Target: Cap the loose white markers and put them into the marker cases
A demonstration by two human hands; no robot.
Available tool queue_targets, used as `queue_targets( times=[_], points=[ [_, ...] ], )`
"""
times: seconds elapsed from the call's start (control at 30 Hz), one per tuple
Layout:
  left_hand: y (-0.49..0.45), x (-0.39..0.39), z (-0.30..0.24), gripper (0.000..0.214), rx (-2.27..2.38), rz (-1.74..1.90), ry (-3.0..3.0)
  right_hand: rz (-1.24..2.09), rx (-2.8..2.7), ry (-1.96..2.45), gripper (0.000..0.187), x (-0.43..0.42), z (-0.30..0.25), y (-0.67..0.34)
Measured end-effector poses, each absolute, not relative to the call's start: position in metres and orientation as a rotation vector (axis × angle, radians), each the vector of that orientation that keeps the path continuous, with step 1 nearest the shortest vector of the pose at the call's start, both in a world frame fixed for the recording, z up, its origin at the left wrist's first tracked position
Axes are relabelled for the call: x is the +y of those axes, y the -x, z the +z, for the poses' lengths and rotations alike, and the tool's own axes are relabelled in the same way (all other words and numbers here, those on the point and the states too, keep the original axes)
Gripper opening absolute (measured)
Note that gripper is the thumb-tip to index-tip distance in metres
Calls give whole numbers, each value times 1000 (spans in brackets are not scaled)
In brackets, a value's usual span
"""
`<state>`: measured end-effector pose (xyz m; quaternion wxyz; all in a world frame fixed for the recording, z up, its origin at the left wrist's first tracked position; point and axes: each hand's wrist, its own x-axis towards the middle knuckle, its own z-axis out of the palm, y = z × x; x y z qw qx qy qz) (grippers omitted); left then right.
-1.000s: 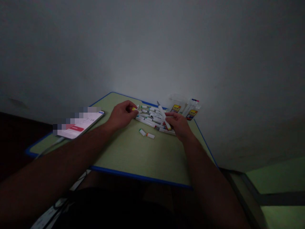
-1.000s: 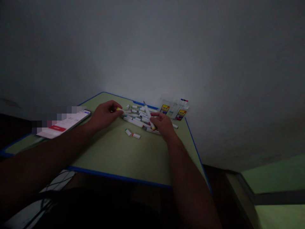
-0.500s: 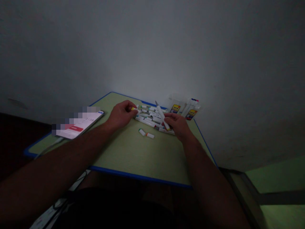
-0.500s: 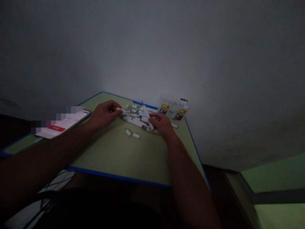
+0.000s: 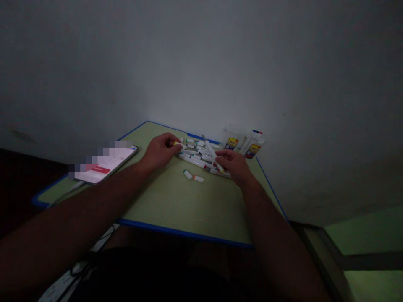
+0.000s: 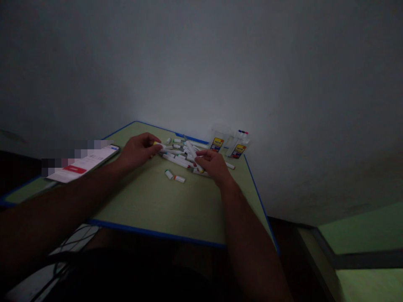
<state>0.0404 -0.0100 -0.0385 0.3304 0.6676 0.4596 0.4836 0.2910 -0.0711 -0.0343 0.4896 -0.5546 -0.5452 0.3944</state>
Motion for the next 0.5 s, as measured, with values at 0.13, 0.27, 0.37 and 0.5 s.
queue_targets(
  times=[0.13, 0.27, 0.37, 0.5],
  points=[
    [-39, -5, -41, 23, 1130, 1246, -1505, 896, -1405, 1349, 29, -71, -36, -292],
    [-38, -1, -42, 25, 1103, 1233, -1396, 844, -1474, 1366, 26, -72, -38, -294],
    [-39, -2, -41, 25, 1092, 1228, -1396, 841, -1536, 1388, 22, -74, -36, -293],
    [-39, -3, -40, 24, 1079, 1227, -1379, 885, -1587, 1384, 19, -76, -34, -291]
  ],
)
